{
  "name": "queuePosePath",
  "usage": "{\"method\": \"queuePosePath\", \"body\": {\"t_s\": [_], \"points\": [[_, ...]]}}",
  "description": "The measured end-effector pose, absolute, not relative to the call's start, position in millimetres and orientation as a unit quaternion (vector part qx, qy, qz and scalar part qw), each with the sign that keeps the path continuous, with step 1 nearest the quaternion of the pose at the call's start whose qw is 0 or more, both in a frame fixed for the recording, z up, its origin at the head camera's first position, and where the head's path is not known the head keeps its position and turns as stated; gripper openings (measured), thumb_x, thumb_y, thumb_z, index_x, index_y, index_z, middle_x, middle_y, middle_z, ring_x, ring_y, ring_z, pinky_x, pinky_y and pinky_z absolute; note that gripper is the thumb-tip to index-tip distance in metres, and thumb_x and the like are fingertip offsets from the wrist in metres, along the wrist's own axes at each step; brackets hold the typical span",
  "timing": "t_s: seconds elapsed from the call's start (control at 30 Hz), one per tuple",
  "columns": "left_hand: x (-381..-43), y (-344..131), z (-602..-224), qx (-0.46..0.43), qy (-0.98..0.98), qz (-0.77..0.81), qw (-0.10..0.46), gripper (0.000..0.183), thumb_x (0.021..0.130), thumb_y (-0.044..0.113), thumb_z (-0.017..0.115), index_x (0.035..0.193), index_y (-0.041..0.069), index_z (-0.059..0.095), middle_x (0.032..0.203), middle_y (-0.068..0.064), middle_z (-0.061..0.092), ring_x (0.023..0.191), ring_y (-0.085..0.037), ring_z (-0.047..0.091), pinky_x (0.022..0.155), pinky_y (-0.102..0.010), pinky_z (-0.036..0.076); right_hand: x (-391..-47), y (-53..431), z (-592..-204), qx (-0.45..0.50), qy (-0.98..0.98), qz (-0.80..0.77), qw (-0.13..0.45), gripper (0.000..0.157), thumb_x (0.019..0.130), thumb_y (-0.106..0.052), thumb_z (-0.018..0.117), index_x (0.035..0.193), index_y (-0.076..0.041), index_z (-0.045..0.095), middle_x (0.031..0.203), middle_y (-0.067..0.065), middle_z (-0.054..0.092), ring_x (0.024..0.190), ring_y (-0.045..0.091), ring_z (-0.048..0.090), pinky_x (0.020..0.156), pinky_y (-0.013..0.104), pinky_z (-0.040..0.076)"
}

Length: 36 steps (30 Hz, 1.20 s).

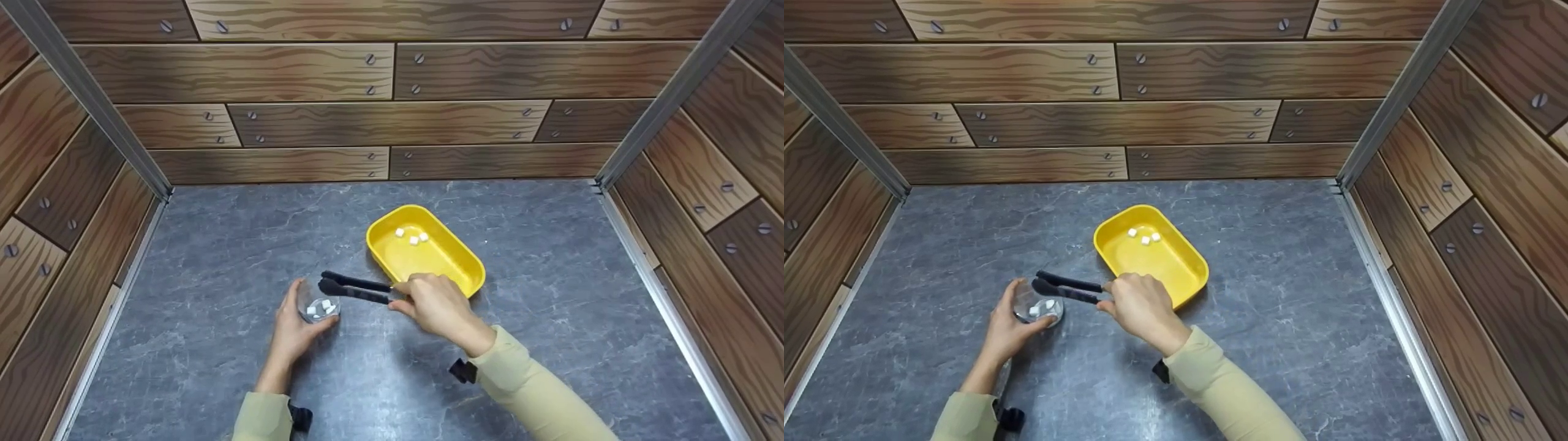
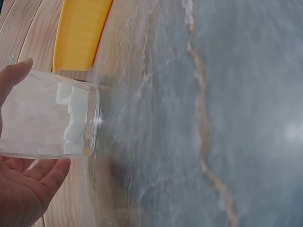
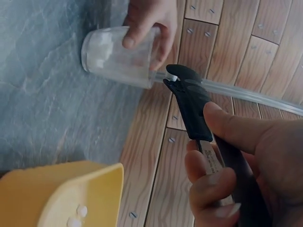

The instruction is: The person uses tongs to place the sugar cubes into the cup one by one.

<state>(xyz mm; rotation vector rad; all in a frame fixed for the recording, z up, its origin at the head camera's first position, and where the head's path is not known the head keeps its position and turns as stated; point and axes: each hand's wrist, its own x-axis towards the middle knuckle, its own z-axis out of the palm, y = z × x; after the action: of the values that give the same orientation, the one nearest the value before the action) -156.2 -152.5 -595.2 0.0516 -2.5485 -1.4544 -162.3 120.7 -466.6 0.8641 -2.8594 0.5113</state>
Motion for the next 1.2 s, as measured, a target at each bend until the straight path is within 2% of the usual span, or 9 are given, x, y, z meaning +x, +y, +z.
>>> {"method": "queuePosePath", "body": {"t_s": [0.17,0.37,0.7,1.03,1.2], "points": [[-156.9,-153.0,-595.5,0.017,-0.863,-0.495,0.104,0.099,0.063,0.024,0.094,0.144,0.003,0.041,0.138,-0.028,0.048,0.124,-0.046,0.047,0.104,-0.056,0.037,-163.5,120.7,-467.9,0.277,-0.945,0.164,0.060,0.024,0.085,-0.041,0.076,0.077,-0.020,0.065,0.065,-0.008,0.046,0.052,0.011,0.042,0.046,0.029,0.036],[-156.5,-153.0,-595.7,0.012,-0.860,-0.497,0.115,0.099,0.061,0.022,0.094,0.142,0.002,0.042,0.136,-0.029,0.049,0.121,-0.047,0.048,0.102,-0.058,0.038,-169.6,134.0,-466.6,0.246,-0.952,0.166,0.079,0.029,0.083,-0.039,0.078,0.097,-0.013,0.076,0.067,-0.005,0.054,0.053,0.008,0.045,0.046,0.026,0.039],[-156.3,-152.5,-595.5,0.017,-0.863,-0.495,0.101,0.098,0.063,0.024,0.094,0.144,0.004,0.041,0.138,-0.028,0.048,0.124,-0.047,0.046,0.103,-0.058,0.037,-182.6,165.6,-466.8,0.170,-0.967,0.182,0.055,0.035,0.085,-0.037,0.078,0.105,-0.008,0.075,0.073,0.000,0.061,0.055,0.011,0.050,0.046,0.030,0.041],[-157.1,-154.7,-595.8,0.016,-0.859,-0.506,0.083,0.099,0.066,0.028,0.093,0.145,0.004,0.038,0.140,-0.027,0.045,0.128,-0.045,0.044,0.104,-0.057,0.037,-200.8,187.8,-476.8,0.109,-0.981,0.156,0.026,0.037,0.088,-0.039,0.073,0.109,-0.009,0.073,0.071,0.001,0.059,0.050,0.014,0.049,0.041,0.029,0.038],[-157.3,-154.0,-595.9,0.015,-0.860,-0.502,0.087,0.099,0.066,0.029,0.093,0.144,0.005,0.039,0.139,-0.027,0.047,0.127,-0.046,0.045,0.103,-0.058,0.038,-211.7,194.9,-481.1,0.076,-0.986,0.148,0.001,0.043,0.087,-0.040,0.073,0.115,-0.007,0.071,0.068,0.002,0.058,0.049,0.017,0.049,0.041,0.031,0.037]]}}
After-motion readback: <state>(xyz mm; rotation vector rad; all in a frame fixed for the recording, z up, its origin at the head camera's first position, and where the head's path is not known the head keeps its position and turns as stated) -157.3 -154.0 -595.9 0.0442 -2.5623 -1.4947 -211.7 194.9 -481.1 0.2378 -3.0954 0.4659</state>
